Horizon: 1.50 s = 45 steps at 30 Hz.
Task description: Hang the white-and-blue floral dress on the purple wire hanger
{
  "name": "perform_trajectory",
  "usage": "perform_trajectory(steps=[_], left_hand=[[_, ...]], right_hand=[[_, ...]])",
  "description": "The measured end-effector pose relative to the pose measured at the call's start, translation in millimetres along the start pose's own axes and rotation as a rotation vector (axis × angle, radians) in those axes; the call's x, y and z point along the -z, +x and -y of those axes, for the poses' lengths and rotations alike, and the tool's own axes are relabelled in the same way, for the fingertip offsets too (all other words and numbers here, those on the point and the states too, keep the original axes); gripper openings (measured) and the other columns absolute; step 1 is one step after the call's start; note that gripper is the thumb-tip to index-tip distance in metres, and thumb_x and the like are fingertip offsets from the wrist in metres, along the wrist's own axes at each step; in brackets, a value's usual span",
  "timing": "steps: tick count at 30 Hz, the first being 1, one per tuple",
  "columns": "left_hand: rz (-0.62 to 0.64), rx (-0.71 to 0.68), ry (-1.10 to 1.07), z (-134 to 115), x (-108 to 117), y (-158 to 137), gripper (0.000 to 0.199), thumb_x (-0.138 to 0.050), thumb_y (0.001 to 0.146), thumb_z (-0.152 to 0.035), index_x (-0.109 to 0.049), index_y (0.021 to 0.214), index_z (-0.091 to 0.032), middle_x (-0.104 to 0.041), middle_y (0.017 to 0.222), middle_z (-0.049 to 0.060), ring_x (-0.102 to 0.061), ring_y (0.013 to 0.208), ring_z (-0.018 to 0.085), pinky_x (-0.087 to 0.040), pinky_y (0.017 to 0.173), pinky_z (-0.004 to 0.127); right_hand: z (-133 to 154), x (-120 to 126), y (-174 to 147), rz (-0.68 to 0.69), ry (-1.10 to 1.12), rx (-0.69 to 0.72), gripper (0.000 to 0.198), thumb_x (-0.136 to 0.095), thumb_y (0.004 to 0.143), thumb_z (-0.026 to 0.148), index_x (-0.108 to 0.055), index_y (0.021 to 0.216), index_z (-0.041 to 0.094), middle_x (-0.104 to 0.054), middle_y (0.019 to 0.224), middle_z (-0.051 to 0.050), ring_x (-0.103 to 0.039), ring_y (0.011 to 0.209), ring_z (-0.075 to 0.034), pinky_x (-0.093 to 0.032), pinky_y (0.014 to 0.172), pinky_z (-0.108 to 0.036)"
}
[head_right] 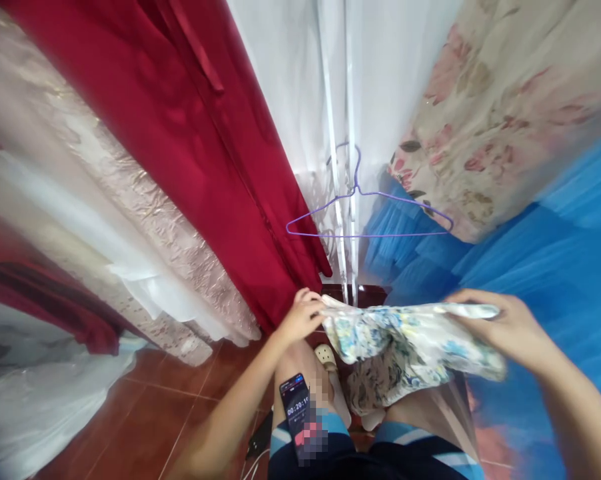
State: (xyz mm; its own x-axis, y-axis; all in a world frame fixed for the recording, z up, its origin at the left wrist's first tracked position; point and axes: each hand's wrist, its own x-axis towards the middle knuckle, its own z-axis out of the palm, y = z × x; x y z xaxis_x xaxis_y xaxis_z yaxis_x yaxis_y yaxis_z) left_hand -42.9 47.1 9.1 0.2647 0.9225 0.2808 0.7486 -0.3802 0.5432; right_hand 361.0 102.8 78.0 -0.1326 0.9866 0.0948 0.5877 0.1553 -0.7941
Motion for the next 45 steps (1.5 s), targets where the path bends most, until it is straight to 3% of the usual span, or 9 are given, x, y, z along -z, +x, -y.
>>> perform_trajectory(steps=[3, 6, 10, 15, 24, 28, 35, 40, 45], left_hand=[[-0.07, 0.068, 0.208, 16, 52, 21, 0.026, -0.052, 0.088, -0.016, -0.072, 0.097, -0.03, -0.073, 0.103, 0.003, -0.049, 0.124, 0.024, -0.016, 0.115, 0.05], [-0.124, 0.184, 0.314, 27, 93, 49, 0.027, -0.048, 0.09, -0.016, -0.068, 0.104, -0.028, -0.07, 0.113, 0.006, -0.049, 0.122, 0.027, -0.027, 0.108, 0.048], [-0.135, 0.304, 0.324, 41, 130, 88, 0.024, -0.047, 0.088, -0.014, -0.067, 0.096, -0.025, -0.07, 0.096, 0.007, -0.059, 0.095, 0.027, -0.041, 0.087, 0.039], [-0.189, 0.283, 0.279, 42, 156, 120, 0.022, -0.044, 0.088, -0.011, -0.063, 0.091, -0.02, -0.07, 0.092, 0.007, -0.06, 0.084, 0.023, -0.043, 0.078, 0.03], [-0.287, -0.04, 0.031, -17, 157, 148, 0.021, -0.044, 0.089, -0.016, -0.058, 0.105, -0.018, -0.065, 0.105, 0.005, -0.059, 0.09, 0.016, -0.045, 0.083, 0.026], [-0.398, -0.038, -0.093, -16, 144, 149, 0.025, -0.053, 0.088, -0.024, -0.056, 0.113, -0.018, -0.063, 0.112, 0.007, -0.055, 0.069, 0.01, -0.046, 0.071, 0.023], [-0.403, -0.043, -0.262, -12, 127, 137, 0.017, -0.063, 0.085, -0.034, -0.059, 0.094, -0.02, -0.065, 0.085, 0.001, -0.061, 0.075, 0.013, -0.045, 0.071, 0.022], [-0.517, 0.046, -0.102, -6, 137, 134, 0.022, -0.07, 0.08, -0.036, -0.063, 0.094, -0.02, -0.067, 0.093, 0.001, -0.054, 0.066, 0.01, -0.044, 0.067, 0.023], [-0.473, 0.091, -0.309, 15, 143, 125, 0.022, -0.068, 0.08, -0.039, -0.06, 0.08, -0.018, -0.063, 0.076, 0.0, -0.058, 0.068, 0.013, -0.044, 0.065, 0.022]], right_hand=[[26, -9, 25, 0.169, -0.058, 0.236, 0.019, -0.068, 0.071, 0.027, -0.073, 0.089, 0.023, -0.075, 0.095, -0.008, -0.068, 0.085, -0.027, -0.05, 0.078, -0.035], [55, -26, 49, 0.078, -0.09, 0.364, 0.032, -0.062, 0.074, 0.021, -0.067, 0.106, 0.021, -0.07, 0.09, -0.006, -0.064, 0.082, -0.023, -0.047, 0.076, -0.032], [90, -47, 79, -0.002, 0.016, 0.413, 0.08, -0.06, 0.077, 0.019, -0.029, 0.15, 0.021, -0.068, 0.084, -0.004, -0.06, 0.066, -0.019, -0.048, 0.066, -0.031], [106, -60, 112, -0.079, 0.108, 0.383, 0.102, -0.067, 0.075, 0.023, -0.006, 0.156, 0.017, -0.071, 0.083, -0.005, -0.058, 0.054, -0.019, -0.051, 0.059, -0.034], [105, -49, 104, 0.0, 0.046, 0.398, 0.087, -0.06, 0.072, 0.015, -0.027, 0.153, 0.019, -0.068, 0.076, 0.0, -0.057, 0.057, -0.016, -0.048, 0.056, -0.027], [94, -22, 88, 0.117, 0.073, 0.399, 0.088, -0.063, 0.075, 0.021, -0.025, 0.154, 0.02, -0.067, 0.075, 0.001, -0.057, 0.059, -0.016, -0.05, 0.058, -0.027], [39, 6, 89, -0.125, -0.06, 0.298, 0.085, -0.07, 0.079, 0.041, -0.033, 0.151, 0.016, -0.071, 0.082, -0.006, -0.065, 0.067, -0.023, -0.051, 0.058, -0.031], [65, 28, 88, 0.11, -0.185, 0.318, 0.048, -0.066, 0.083, 0.046, -0.071, 0.118, 0.013, -0.076, 0.098, -0.012, -0.069, 0.079, -0.027, -0.052, 0.062, -0.03], [97, 61, 82, 0.603, 0.152, 0.094, 0.036, -0.064, 0.082, 0.038, -0.074, 0.07, 0.006, -0.07, 0.061, -0.004, -0.059, 0.05, -0.011, -0.039, 0.046, -0.019]])
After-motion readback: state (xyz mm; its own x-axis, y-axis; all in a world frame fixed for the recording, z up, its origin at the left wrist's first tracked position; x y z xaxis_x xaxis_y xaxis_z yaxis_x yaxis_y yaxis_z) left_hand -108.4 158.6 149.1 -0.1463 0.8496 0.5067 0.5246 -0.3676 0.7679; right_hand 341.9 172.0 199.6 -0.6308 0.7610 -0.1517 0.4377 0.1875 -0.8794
